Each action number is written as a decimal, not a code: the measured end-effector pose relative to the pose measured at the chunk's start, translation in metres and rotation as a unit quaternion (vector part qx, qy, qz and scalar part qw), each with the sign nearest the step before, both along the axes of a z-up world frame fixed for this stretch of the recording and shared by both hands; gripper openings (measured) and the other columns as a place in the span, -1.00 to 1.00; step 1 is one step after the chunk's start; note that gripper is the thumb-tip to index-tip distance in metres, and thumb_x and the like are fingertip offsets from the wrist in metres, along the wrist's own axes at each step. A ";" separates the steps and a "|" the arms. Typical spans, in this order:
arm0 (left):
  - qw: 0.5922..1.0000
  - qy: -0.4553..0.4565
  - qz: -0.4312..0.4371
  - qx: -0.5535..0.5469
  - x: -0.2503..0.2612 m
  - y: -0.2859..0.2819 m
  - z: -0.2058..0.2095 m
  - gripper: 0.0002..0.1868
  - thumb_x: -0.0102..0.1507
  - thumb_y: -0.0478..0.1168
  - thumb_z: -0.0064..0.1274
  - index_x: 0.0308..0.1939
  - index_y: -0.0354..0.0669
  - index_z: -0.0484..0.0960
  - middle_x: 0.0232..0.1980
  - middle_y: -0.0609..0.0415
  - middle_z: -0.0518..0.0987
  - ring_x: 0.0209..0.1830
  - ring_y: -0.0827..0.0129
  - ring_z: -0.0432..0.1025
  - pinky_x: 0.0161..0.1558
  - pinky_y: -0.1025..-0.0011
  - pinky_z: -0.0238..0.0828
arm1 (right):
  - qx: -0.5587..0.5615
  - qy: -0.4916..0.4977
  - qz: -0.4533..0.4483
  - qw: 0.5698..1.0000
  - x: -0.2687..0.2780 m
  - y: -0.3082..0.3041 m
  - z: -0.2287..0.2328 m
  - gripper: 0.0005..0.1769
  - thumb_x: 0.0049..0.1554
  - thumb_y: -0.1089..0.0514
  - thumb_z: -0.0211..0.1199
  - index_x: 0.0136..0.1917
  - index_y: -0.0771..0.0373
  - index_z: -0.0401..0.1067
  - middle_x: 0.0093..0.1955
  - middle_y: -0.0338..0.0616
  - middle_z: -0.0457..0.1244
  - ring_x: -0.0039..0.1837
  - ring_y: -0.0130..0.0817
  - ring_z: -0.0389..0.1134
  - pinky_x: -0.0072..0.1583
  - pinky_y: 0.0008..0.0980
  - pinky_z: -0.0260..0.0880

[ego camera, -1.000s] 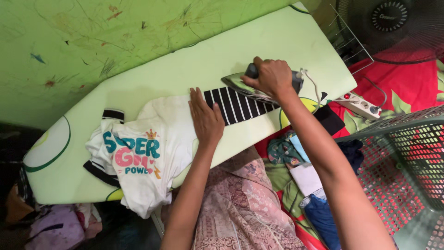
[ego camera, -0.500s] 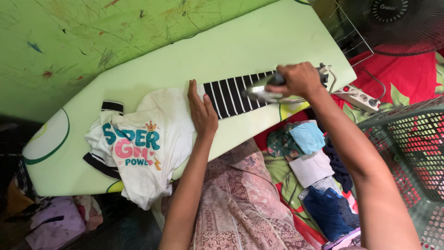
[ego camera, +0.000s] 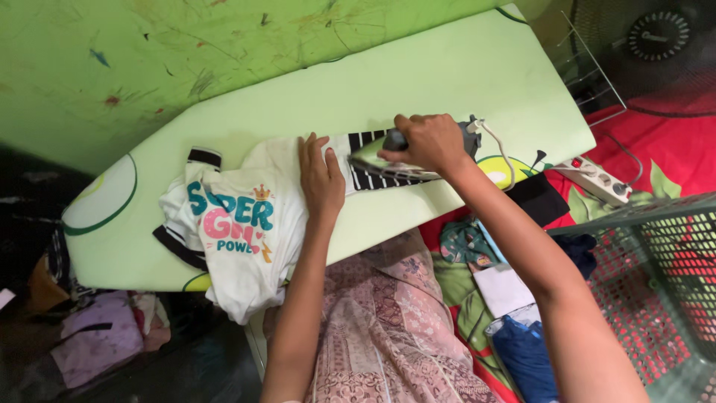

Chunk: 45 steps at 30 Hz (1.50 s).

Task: The person irons a floral-patterned garment and a white t-shirt with striped sleeves on an ironing board. They smooth the fabric, use the iron, fold the items, and place them aside.

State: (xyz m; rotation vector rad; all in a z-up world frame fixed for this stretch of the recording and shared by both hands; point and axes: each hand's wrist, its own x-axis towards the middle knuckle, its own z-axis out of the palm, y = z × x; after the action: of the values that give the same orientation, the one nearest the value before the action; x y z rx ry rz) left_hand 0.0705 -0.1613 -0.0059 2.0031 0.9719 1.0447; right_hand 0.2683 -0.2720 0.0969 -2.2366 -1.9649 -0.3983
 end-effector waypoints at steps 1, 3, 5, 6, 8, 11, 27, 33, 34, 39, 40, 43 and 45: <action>0.998 0.055 0.001 0.037 -0.006 0.002 0.001 -0.67 0.43 -0.24 -0.15 0.23 -0.29 0.50 0.44 -0.24 0.38 0.60 -0.22 0.05 0.57 -0.03 -0.09 | -0.001 0.006 -0.035 0.999 -0.001 0.004 0.000 -0.29 0.01 -0.51 0.34 -0.14 0.21 0.48 -0.41 0.01 0.34 -0.37 -0.01 0.40 -0.29 -0.10 0.39; 0.989 0.124 0.004 0.084 -0.017 0.006 0.000 -0.69 0.41 -0.27 -0.12 0.20 -0.27 0.52 0.42 -0.24 0.40 0.62 -0.21 0.02 0.59 -0.13 -0.23 | -0.002 0.025 -0.102 0.994 0.003 0.010 0.000 -0.31 0.01 -0.49 0.36 -0.12 0.22 0.49 -0.41 0.04 0.34 -0.36 0.00 0.40 -0.27 -0.09 0.40; 0.974 0.192 0.013 0.120 -0.027 0.008 -0.001 -0.65 0.37 -0.27 -0.08 0.23 -0.26 0.52 0.43 -0.23 0.39 0.62 -0.21 0.00 0.58 -0.22 -0.34 | -0.003 0.049 -0.167 0.985 0.011 0.010 0.000 -0.33 0.03 -0.46 0.37 -0.15 0.23 0.47 -0.41 0.05 0.35 -0.35 0.01 0.41 -0.26 -0.05 0.40; 0.965 0.225 0.020 0.132 -0.031 0.008 -0.002 -0.59 0.34 -0.27 -0.06 0.27 -0.26 0.50 0.45 -0.22 0.37 0.61 -0.22 0.00 0.56 -0.25 -0.38 | -0.001 0.045 -0.183 0.982 0.014 0.007 0.000 -0.32 0.03 -0.46 0.38 -0.16 0.24 0.47 -0.41 0.06 0.34 -0.35 0.02 0.41 -0.25 -0.05 0.40; 0.959 0.246 0.023 0.142 -0.041 0.009 -0.004 -0.50 0.32 -0.24 -0.02 0.34 -0.27 0.46 0.50 -0.24 0.33 0.60 -0.20 -0.01 0.54 -0.28 -0.42 | 0.002 0.039 -0.216 0.976 0.019 -0.005 -0.001 -0.31 0.04 -0.45 0.39 -0.18 0.27 0.46 -0.41 0.08 0.34 -0.34 0.05 0.41 -0.25 -0.05 0.41; 0.966 0.218 0.020 0.135 -0.050 0.015 -0.005 -0.41 0.32 -0.15 0.04 0.41 -0.30 0.41 0.54 -0.28 0.26 0.62 -0.18 -0.03 0.53 -0.29 -0.45 | -0.003 0.032 -0.244 0.969 0.015 -0.033 0.001 -0.28 0.03 -0.47 0.40 -0.18 0.29 0.46 -0.40 0.12 0.34 -0.32 0.09 0.41 -0.24 -0.02 0.41; 0.997 0.067 0.025 0.042 -0.061 0.025 -0.015 -0.41 0.44 -0.22 -0.18 0.54 -0.36 0.15 0.58 -0.27 0.20 0.65 -0.08 0.00 0.60 -0.15 -0.44 | -0.019 0.129 -0.121 0.984 -0.098 0.042 0.002 -0.37 0.02 -0.33 0.43 -0.05 0.27 0.39 -0.34 0.10 0.36 -0.25 0.11 0.44 -0.19 0.03 0.43; 0.999 0.010 0.031 0.010 -0.063 0.024 -0.016 -0.41 0.47 -0.22 -0.24 0.55 -0.37 0.08 0.57 -0.34 0.19 0.65 -0.07 0.03 0.62 -0.08 -0.42 | -0.001 0.146 -0.160 0.976 -0.084 0.101 -0.010 -0.41 0.07 -0.19 0.43 0.03 0.33 0.31 -0.25 0.17 0.37 -0.17 0.17 0.44 -0.12 0.04 0.42; 0.999 0.013 0.033 0.006 -0.062 0.025 -0.015 -0.41 0.47 -0.21 -0.24 0.55 -0.37 0.08 0.57 -0.35 0.19 0.64 -0.07 0.03 0.63 -0.08 -0.42 | -0.009 0.154 -0.165 0.974 -0.085 0.102 -0.010 -0.41 0.07 -0.18 0.43 0.03 0.33 0.31 -0.24 0.18 0.38 -0.16 0.18 0.44 -0.11 0.04 0.43; 0.999 0.007 0.031 -0.005 -0.061 0.024 -0.011 -0.41 0.48 -0.18 -0.24 0.55 -0.36 0.09 0.58 -0.37 0.17 0.64 -0.10 0.01 0.63 -0.09 -0.45 | -0.041 0.150 -0.120 0.981 -0.103 0.053 -0.002 -0.43 0.10 -0.16 0.40 0.05 0.34 0.30 -0.31 0.19 0.36 -0.22 0.19 0.43 -0.15 0.06 0.41; 0.999 0.007 0.029 -0.009 -0.062 0.023 -0.010 -0.41 0.48 -0.17 -0.24 0.55 -0.35 0.09 0.58 -0.37 0.17 0.64 -0.10 0.01 0.63 -0.09 -0.45 | -0.053 0.148 -0.115 0.981 -0.105 0.039 0.002 -0.40 0.11 -0.17 0.40 0.09 0.36 0.30 -0.34 0.19 0.36 -0.25 0.19 0.43 -0.16 0.05 0.42; 0.999 0.032 0.030 -0.007 -0.061 0.022 -0.009 -0.41 0.48 -0.16 -0.24 0.55 -0.33 0.09 0.57 -0.38 0.17 0.64 -0.10 0.00 0.62 -0.09 -0.46 | -0.089 0.153 -0.162 0.971 -0.104 0.010 0.013 -0.41 0.13 -0.20 0.39 0.05 0.35 0.29 -0.34 0.20 0.35 -0.25 0.20 0.42 -0.20 0.07 0.40; 0.998 0.046 0.033 -0.001 -0.059 0.023 -0.008 -0.41 0.48 -0.16 -0.23 0.55 -0.32 0.11 0.56 -0.37 0.19 0.64 -0.10 0.00 0.62 -0.09 -0.45 | -0.071 0.155 -0.167 0.971 -0.097 0.007 0.015 -0.36 0.13 -0.14 0.37 0.16 0.42 0.25 -0.35 0.21 0.35 -0.25 0.22 0.42 -0.18 0.07 0.41</action>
State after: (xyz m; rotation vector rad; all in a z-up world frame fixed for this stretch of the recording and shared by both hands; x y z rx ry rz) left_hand 0.0117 -0.1388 -0.0138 2.0449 1.0934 0.9936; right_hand 0.1712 -0.2653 0.1123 -2.5397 -1.5081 0.0640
